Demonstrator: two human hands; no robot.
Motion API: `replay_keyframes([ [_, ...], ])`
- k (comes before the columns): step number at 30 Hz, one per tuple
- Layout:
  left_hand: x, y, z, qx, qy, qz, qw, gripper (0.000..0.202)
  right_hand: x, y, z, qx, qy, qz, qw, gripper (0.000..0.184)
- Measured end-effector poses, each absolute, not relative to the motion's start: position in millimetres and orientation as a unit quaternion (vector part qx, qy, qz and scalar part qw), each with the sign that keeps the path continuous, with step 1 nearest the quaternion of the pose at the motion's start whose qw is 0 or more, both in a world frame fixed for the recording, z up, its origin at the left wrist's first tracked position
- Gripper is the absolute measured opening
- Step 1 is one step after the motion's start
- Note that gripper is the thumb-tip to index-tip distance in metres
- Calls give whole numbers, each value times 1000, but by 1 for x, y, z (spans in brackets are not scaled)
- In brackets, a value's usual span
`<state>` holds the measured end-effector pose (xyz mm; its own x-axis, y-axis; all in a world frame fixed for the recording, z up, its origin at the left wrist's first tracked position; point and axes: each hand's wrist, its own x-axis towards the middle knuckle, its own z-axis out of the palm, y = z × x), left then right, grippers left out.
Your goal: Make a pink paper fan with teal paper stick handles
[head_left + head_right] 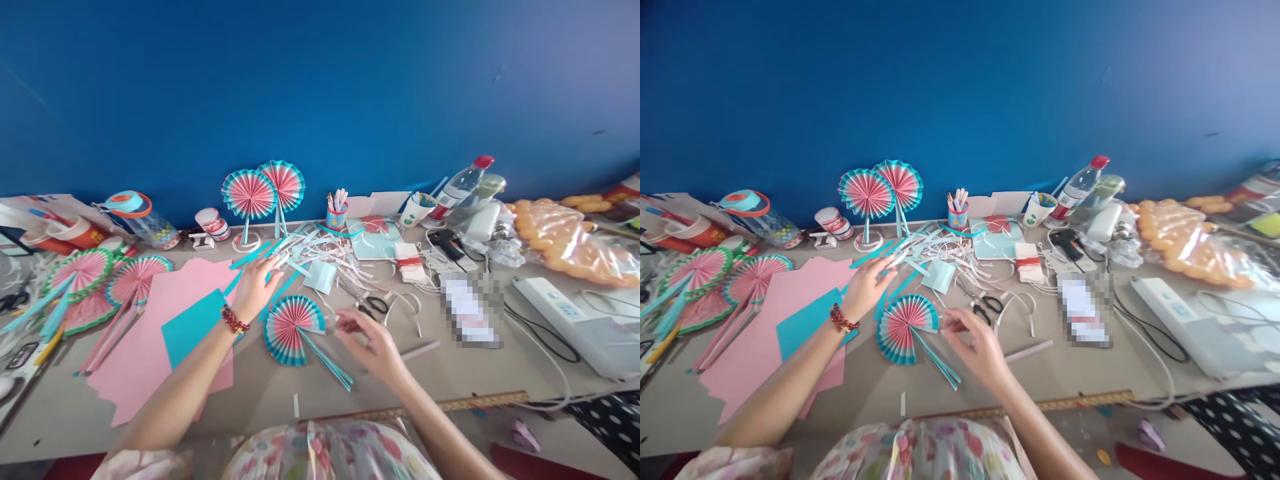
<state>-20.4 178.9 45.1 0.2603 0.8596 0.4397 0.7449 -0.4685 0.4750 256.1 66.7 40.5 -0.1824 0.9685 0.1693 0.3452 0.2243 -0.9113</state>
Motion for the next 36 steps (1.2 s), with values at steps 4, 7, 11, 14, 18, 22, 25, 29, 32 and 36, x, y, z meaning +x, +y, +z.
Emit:
replay_keyframes([
  [4, -13, 170, 41, 822, 486, 295, 25, 41, 256, 37, 23, -505, -719, 342, 332, 44],
  [7, -6, 156, 48, 847, 451, 278, 37, 25, 255, 24, 15, -499, -760, 285, 303, 66],
  [11, 2, 134, 54, 866, 421, 250, 101, 14, 248, 20, 7, -492, -785, 248, 282, 81],
  [14, 6, 117, 54, 885, 384, 219, 147, 12, 241, 21, 2, -481, -801, 215, 285, 79],
  [18, 8, 99, 50, 904, 354, 171, 167, 8, 237, 20, 2, -481, -806, 173, 300, 76],
  [22, 10, 92, 46, 906, 359, 148, 169, 7, 239, 18, 5, -497, -791, 171, 314, 72],
  [25, 11, 92, 44, 897, 375, 152, 177, 10, 242, 17, 6, -506, -780, 185, 318, 71],
  [29, 14, 96, 42, 894, 376, 165, 179, 17, 244, 18, 2, -515, -767, 194, 329, 69],
  [32, 18, 100, 41, 896, 370, 170, 179, 15, 245, 19, 0, -513, -764, 205, 334, 69],
  [36, 19, 107, 38, 895, 363, 182, 183, 20, 246, 20, 1, -509, -764, 223, 328, 74],
])
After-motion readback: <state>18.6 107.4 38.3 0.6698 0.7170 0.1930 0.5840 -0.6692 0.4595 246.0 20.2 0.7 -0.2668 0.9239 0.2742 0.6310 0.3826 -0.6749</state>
